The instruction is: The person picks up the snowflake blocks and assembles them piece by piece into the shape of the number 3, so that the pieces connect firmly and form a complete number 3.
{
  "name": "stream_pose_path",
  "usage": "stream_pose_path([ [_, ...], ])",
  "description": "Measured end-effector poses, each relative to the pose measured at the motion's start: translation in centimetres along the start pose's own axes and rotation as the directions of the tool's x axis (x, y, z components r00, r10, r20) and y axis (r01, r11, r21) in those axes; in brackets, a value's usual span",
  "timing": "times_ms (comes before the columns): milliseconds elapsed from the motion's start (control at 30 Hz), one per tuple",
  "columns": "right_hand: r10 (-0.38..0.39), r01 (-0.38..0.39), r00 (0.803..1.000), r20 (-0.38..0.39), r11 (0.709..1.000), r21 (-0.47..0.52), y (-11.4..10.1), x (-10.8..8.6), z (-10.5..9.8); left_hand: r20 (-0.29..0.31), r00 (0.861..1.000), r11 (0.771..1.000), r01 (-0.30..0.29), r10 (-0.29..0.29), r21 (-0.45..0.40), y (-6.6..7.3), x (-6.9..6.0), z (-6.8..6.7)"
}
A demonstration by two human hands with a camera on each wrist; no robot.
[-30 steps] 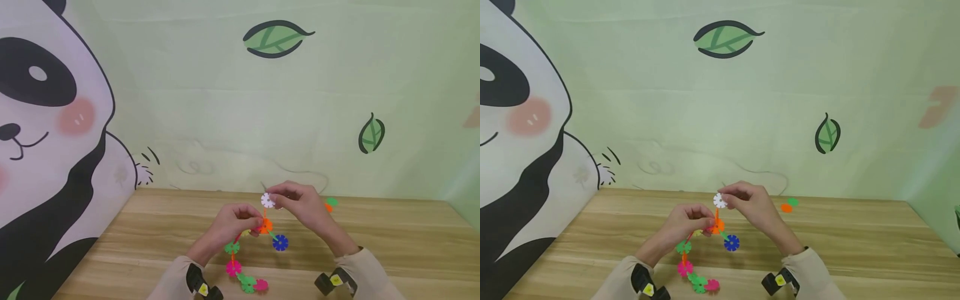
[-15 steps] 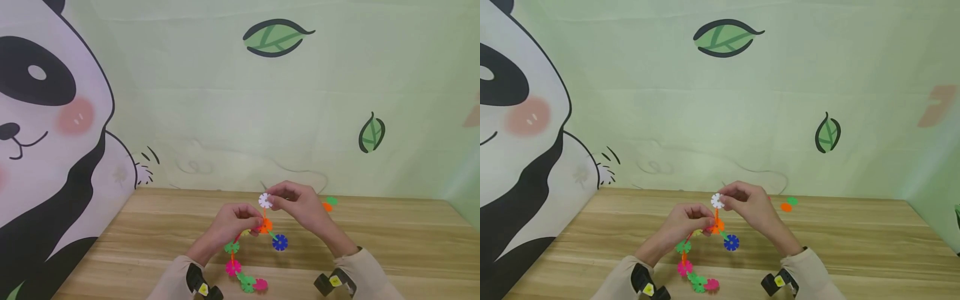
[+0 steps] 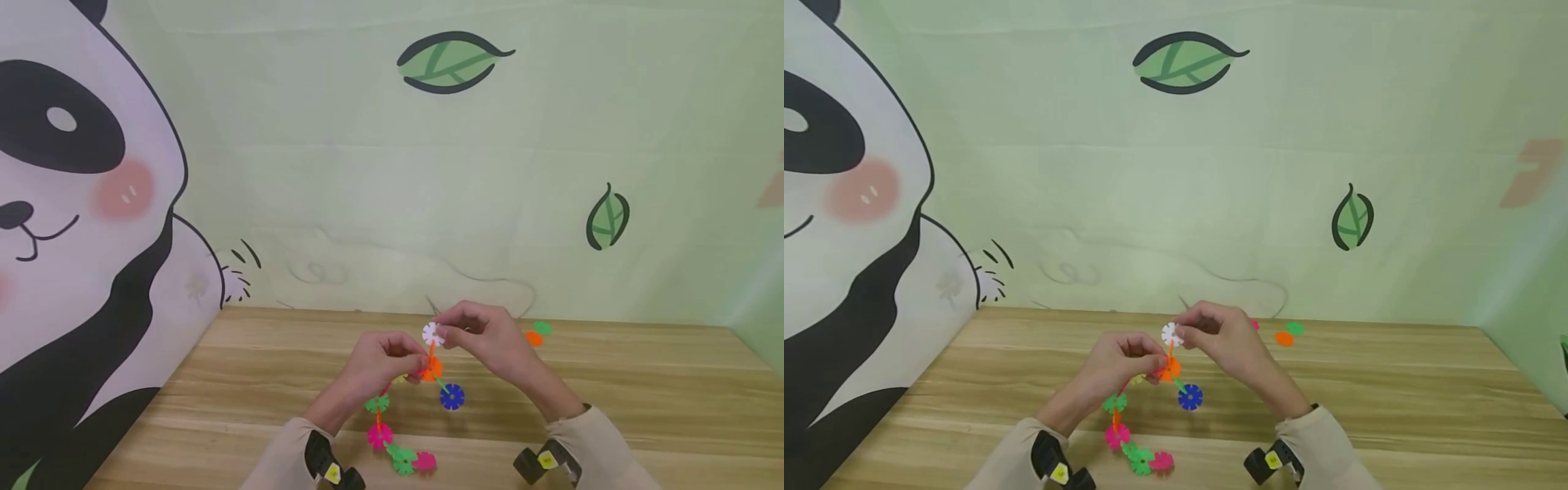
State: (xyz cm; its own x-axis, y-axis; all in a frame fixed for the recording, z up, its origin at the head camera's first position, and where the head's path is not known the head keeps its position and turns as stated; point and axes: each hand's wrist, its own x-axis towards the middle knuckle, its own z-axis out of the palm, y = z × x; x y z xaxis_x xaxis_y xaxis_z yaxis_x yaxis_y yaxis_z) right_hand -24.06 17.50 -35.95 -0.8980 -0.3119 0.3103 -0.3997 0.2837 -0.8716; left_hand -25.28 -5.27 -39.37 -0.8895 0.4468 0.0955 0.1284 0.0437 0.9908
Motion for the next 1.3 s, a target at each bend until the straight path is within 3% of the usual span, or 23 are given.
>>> stream_pose_path([
  [300,0.025,-0.025,1.0,0.013,1.0,0.012,0.42,-0.05,0.27,-0.02,1.0,1.0,-0.014,0.014,0.004,-0.34,0.05,0.21],
  [633,0.002,-0.002,0.999,0.033,1.0,-0.005,0.55,0.06,0.24,-0.058,0.998,1.0,0.002,-0.003,-0.02,-0.35,0.0,0.56],
  [933,-0.005,0.005,1.0,-0.018,1.0,0.004,0.54,0.24,-0.1,-0.073,0.997,1.0,-0.025,0.026,0.018,-0.28,-0.12,0.77],
  [1300,0.001,0.003,0.999,0.054,0.997,-0.081,0.6,0.14,-0.69,-0.137,0.989,0.992,-0.064,0.049,-0.105,-0.29,0.17,0.49],
])
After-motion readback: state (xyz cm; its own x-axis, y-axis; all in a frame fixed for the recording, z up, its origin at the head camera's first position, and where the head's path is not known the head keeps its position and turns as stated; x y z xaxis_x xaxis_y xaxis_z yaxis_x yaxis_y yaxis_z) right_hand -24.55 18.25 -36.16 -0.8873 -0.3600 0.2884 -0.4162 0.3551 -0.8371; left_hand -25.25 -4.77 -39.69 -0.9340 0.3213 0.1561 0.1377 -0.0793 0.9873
